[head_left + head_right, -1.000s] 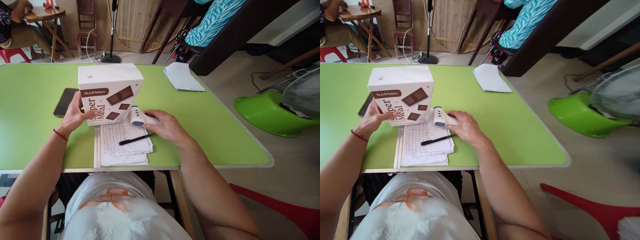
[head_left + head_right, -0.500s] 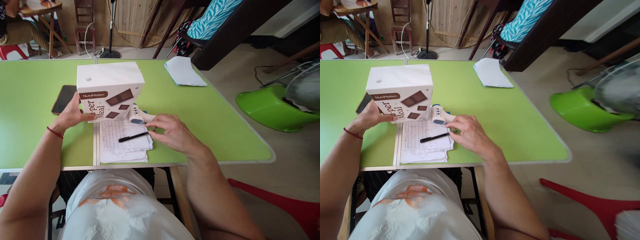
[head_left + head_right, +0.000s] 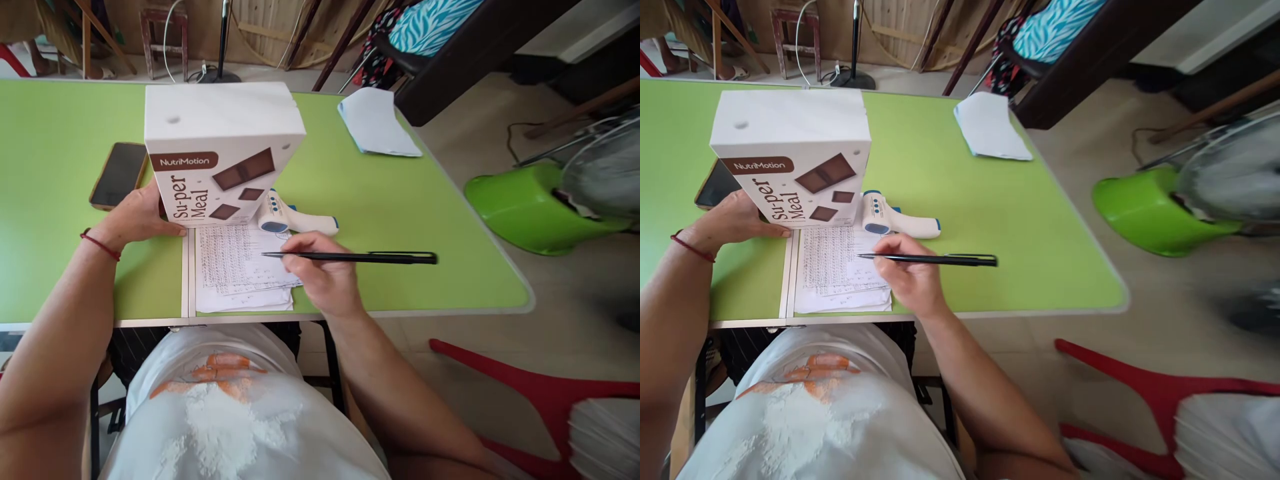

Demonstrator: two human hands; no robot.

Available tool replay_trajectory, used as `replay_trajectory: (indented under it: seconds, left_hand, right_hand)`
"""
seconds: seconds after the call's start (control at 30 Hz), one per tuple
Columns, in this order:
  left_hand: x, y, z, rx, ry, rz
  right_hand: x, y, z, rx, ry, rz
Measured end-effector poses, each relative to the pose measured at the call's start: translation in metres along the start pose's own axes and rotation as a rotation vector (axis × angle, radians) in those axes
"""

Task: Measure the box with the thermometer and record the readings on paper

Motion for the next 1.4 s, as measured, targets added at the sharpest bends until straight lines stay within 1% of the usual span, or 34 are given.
replay_trajectory:
  seconds: [0.07, 0.13, 0.2, 0.37, 0.6, 0.77, 1.03, 1.17, 1.3, 1.4]
  left_hand:
    - [0.000, 0.001, -0.001, -0.003, -0.008, -0.018]
    - [0.000, 0.003, -0.001, -0.007, -0.020, -0.030]
    - [0.000, 0.004, -0.001, 0.001, -0.033, -0.038]
    - [0.000, 0.006, -0.001, -0.006, -0.050, -0.056]
    - [0.000, 0.008, -0.001, 0.005, -0.023, -0.031]
    - [0.000, 0.008, -0.001, 0.025, -0.062, -0.076]
    - [-0.001, 0.008, -0.001, 0.037, -0.065, -0.084]
    - [0.000, 0.007, -0.001, 0.011, -0.042, -0.071]
    - [-0.001, 0.006, 0.000, -0.027, -0.065, -0.083]
    - [-0.002, 0.008, 0.000, -0.025, -0.063, -0.072]
  right_hand:
    - [0.011, 0.006, 0.004, 0.082, -0.034, -0.013]
    - [0.016, 0.012, 0.007, 0.111, -0.021, 0.008]
    - [0.017, 0.014, 0.009, 0.085, 0.000, 0.051]
    - [0.017, 0.013, 0.012, -0.010, -0.015, 0.121]
    - [0.019, 0.014, 0.012, -0.040, -0.012, 0.171]
    - [0.020, 0.013, 0.013, -0.083, -0.035, 0.159]
    - [0.019, 0.012, 0.012, -0.072, -0.039, 0.166]
    - [0.019, 0.011, 0.012, -0.064, -0.031, 0.148]
    - [0.018, 0.011, 0.012, -0.057, 0.005, 0.128]
    - [0.018, 0.012, 0.012, -0.032, -0.003, 0.154]
Point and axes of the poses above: each hand's wrist, its own z-axis away from the middle knuckle, its own x-axis out of the palm, y = z × x, the point moved 3 cm from there along -z, towards the middle knuckle, and after that the axes turned 14 degrees about x, right-handed, at the moved point
